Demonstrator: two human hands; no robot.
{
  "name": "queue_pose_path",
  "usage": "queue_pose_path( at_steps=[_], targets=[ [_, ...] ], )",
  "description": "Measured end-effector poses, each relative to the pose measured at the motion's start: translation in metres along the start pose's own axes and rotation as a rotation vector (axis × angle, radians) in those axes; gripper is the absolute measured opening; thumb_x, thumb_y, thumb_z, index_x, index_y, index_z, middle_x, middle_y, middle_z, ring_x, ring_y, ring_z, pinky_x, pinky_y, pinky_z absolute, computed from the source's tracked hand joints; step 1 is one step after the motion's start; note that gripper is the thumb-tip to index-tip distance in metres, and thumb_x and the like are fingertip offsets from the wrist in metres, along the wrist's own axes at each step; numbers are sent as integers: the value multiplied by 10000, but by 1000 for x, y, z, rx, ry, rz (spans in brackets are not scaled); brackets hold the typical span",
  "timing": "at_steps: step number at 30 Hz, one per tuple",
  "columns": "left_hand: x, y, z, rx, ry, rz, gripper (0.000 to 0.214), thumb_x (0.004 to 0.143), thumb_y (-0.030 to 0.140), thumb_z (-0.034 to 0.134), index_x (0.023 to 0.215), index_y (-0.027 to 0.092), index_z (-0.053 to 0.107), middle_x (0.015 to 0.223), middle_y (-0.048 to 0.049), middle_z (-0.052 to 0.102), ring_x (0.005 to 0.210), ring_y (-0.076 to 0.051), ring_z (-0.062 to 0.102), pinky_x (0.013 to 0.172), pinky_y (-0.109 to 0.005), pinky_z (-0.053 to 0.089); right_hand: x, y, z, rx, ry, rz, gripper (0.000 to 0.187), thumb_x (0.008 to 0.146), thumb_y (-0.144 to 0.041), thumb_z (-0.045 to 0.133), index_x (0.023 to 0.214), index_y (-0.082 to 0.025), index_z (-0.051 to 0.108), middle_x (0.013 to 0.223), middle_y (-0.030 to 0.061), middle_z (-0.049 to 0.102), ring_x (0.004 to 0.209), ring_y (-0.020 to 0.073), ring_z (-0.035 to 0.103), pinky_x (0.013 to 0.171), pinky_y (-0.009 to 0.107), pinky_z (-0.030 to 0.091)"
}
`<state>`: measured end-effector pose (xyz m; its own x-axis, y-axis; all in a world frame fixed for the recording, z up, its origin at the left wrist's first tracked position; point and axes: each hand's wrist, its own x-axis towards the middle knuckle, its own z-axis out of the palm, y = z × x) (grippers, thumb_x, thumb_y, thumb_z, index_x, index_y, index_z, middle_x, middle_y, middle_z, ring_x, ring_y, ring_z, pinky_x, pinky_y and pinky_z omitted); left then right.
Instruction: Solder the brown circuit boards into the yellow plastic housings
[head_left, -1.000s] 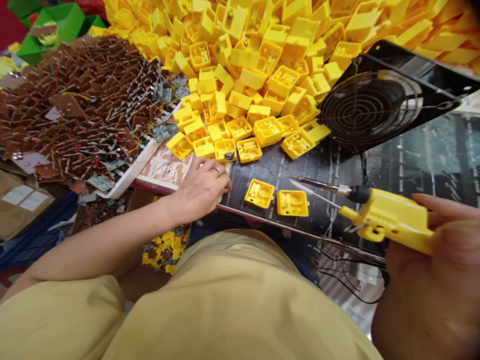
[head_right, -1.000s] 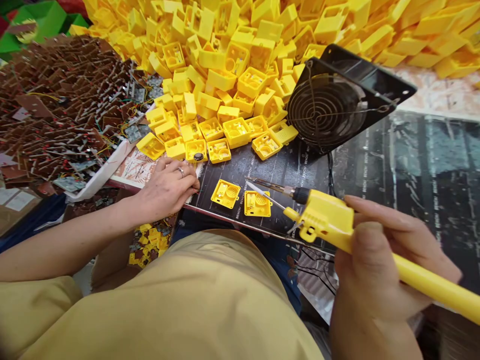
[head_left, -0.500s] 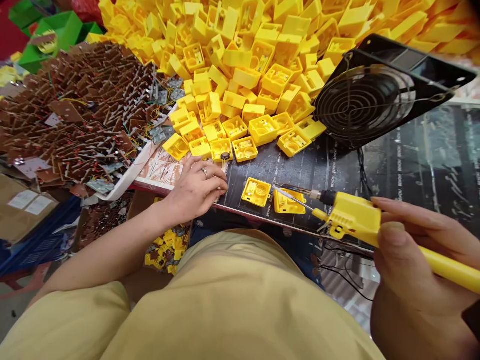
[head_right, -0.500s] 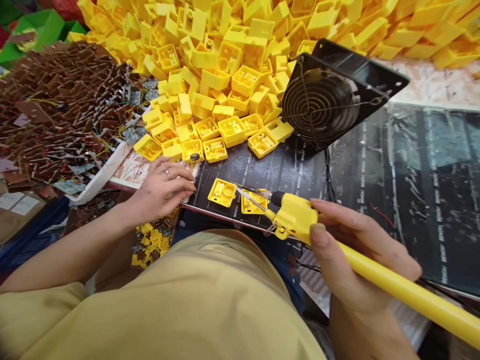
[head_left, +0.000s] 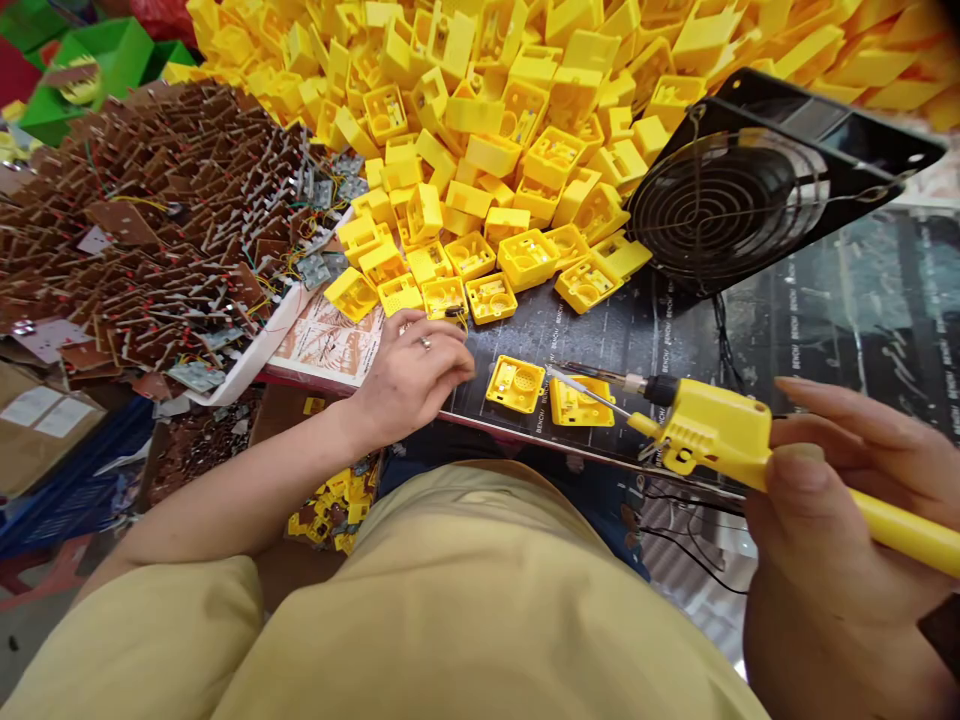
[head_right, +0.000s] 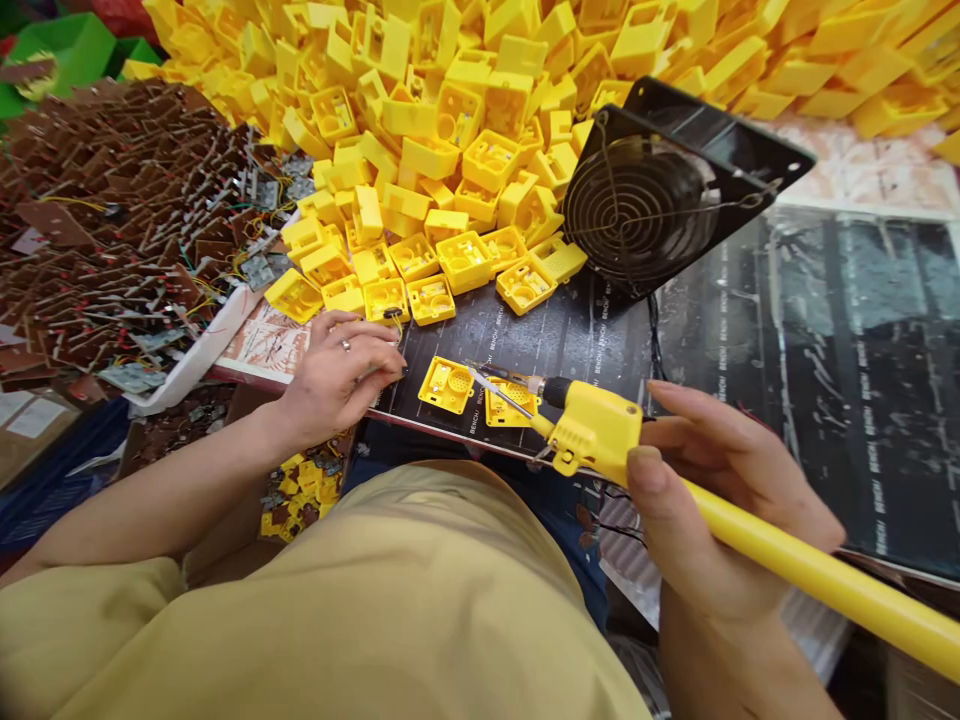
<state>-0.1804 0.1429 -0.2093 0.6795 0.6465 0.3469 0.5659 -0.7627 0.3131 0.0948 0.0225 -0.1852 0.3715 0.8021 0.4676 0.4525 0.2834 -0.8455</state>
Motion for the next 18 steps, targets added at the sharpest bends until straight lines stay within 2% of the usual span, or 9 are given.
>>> queue_pose_path(
  at_steps=[3, 6, 10, 12, 14, 16, 18],
  targets=[
    [17, 6, 5, 108, -41, 38, 213, 974, 229, 478, 880, 213, 669, 837, -12, 740, 895, -191, 650, 822, -375, 410, 1, 2, 1, -15, -20, -77, 331, 776, -273, 785, 1101, -290, 724, 739, 37, 693, 483, 139, 603, 372, 208, 493],
    [26, 6, 9, 86, -111, 63, 224, 963, 198, 463, 912, 182, 681, 844, -39, 729, 810, -171, 658, 705, -296, 454, -3, 3, -1, -54, -99, -96, 436, 736, -178, 805, 1147, -282, 703, 798, 31, 710, 503, 122, 604, 389, 179, 502],
    [26, 1, 4, -73, -159, 60, 164, 926, 170, 527, 941, 165, 690, 892, -34, 736, 793, -151, 682, 721, -259, 501, -12, 6, -7, -61, -77, -105, 462, 715, -153, 816, 1149, -257, 698, 843, 41, 716, 537, 136, 627, 407, 186, 519],
    [27, 2, 0, -89, -203, 60, 178, 911, 136, 525, 937, 165, 699, 928, -33, 743, 817, -152, 692, 738, -255, 508, -15, 6, -9, -107, -141, -99, 482, 734, -167, 804, 1189, -255, 668, 909, 63, 719, 564, 157, 646, 421, 216, 537],
    [32, 6, -4, -50, -248, 31, 189, 896, 124, 525, 923, 169, 706, 903, -30, 746, 805, -160, 696, 727, -259, 506, -15, 5, -10, -147, -221, -165, 509, 749, -194, 797, 1226, -251, 630, 939, 74, 717, 596, 182, 668, 449, 245, 565],
    [39, 10, -6, 11, -304, -20, 166, 879, 144, 543, 893, 168, 706, 847, -32, 743, 780, -177, 699, 695, -269, 500, -11, 2, -7, -168, -291, -264, 453, 769, -239, 788, 1190, -246, 622, 904, 62, 714, 620, 198, 684, 469, 253, 581],
    [46, 15, -8, 70, -373, -57, 145, 865, 164, 556, 872, 166, 701, 806, -36, 738, 761, -196, 699, 665, -282, 490, -7, -3, -2, -196, -356, -313, 284, 823, -276, 745, 1080, -236, 632, 827, 40, 702, 587, 177, 675, 440, 216, 555]
  ],
)
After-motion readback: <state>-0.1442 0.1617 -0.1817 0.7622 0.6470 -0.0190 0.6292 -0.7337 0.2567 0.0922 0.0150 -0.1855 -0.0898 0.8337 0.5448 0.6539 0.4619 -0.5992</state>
